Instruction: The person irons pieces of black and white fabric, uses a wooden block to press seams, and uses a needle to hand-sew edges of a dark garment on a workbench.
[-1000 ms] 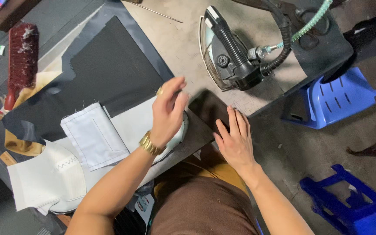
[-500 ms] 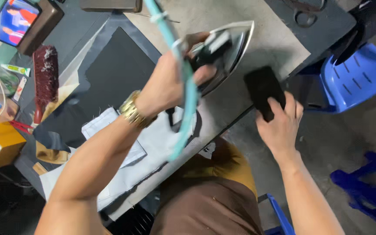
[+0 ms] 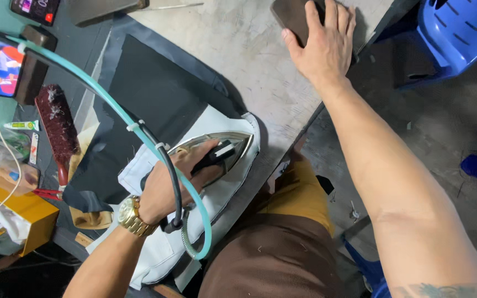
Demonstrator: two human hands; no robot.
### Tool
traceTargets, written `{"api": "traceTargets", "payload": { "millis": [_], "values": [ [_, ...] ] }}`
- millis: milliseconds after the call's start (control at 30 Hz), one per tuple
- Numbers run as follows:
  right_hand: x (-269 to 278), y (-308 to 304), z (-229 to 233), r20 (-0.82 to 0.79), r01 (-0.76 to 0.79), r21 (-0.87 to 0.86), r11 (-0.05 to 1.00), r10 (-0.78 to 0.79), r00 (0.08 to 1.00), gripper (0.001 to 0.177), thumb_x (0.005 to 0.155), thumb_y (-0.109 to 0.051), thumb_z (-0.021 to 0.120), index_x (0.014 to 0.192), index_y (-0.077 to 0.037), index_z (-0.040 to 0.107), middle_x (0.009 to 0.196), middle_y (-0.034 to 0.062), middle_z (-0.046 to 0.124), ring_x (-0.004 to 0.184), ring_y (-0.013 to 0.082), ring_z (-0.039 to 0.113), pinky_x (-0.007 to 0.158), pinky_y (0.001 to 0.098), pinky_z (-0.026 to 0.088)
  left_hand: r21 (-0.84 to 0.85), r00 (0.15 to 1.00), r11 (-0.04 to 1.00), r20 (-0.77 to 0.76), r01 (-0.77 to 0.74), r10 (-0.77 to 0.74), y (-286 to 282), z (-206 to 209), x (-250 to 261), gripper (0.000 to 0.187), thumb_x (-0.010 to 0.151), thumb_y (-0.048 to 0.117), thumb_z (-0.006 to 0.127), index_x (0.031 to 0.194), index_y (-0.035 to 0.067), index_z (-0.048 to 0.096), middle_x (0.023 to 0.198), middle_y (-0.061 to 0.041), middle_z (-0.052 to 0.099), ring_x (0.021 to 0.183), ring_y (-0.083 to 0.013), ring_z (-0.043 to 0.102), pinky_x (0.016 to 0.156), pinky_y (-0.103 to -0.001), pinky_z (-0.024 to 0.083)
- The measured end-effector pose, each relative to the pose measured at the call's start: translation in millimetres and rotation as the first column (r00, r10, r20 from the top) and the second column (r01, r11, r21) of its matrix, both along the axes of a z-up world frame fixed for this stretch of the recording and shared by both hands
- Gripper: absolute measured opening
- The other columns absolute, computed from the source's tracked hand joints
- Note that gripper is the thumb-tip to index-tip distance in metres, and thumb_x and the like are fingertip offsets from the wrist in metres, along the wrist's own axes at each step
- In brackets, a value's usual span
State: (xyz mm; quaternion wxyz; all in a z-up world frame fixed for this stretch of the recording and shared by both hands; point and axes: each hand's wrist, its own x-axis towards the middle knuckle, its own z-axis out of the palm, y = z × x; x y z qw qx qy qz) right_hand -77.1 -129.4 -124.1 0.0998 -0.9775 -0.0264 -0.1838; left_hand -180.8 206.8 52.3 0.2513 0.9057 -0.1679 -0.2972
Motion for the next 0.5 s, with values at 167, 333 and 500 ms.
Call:
{"api": "traceTargets", "payload": {
  "millis": [167,333,500],
  "values": [
    [6,1,2,-0.061,0.053,0.044,0.998,-0.051,0.997,0.058,0.104,-0.047,0.073,0.138,-0.002,0.062,0.14,0.0271,0.054,0.126,0.0437,0.044,0.112,0.06,0.026,-0.051,0.958,0.982,0.233,0.182,-0.165,3,-41,6,0.049,0.096,0.031,0.069,0.14,0.014,0.057,0.06,-0.004,0.042,0.051,-0.0228,0.041,0.042,-0.04,0.029],
    [6,4,11,-0.072,0.066,0.028,0.997,-0.063,0.995,0.061,0.104,-0.048,0.074,0.142,-0.002,0.059,0.139,0.0259,0.054,0.124,0.0443,0.045,0.109,0.0598,0.03,-0.058,0.98,0.991,0.169,0.119,-0.107,3,-27,21,0.045,0.095,0.027,0.068,0.137,0.015,0.058,0.064,-0.006,0.052,0.054,-0.0244,0.047,0.042,-0.04,0.032],
    [2,7,15,-0.104,0.079,0.005,0.997,-0.078,0.992,0.061,0.104,-0.049,0.072,0.142,-0.004,0.058,0.131,0.0277,0.054,0.117,0.0512,0.046,0.101,0.0633,0.038,-0.09,0.977,0.984,0.163,0.151,-0.135,10,-39,13,0.046,0.096,0.027,0.068,0.139,0.015,0.057,0.069,-0.006,0.053,0.058,-0.023,0.052,0.047,-0.039,0.036]
  ]
}}
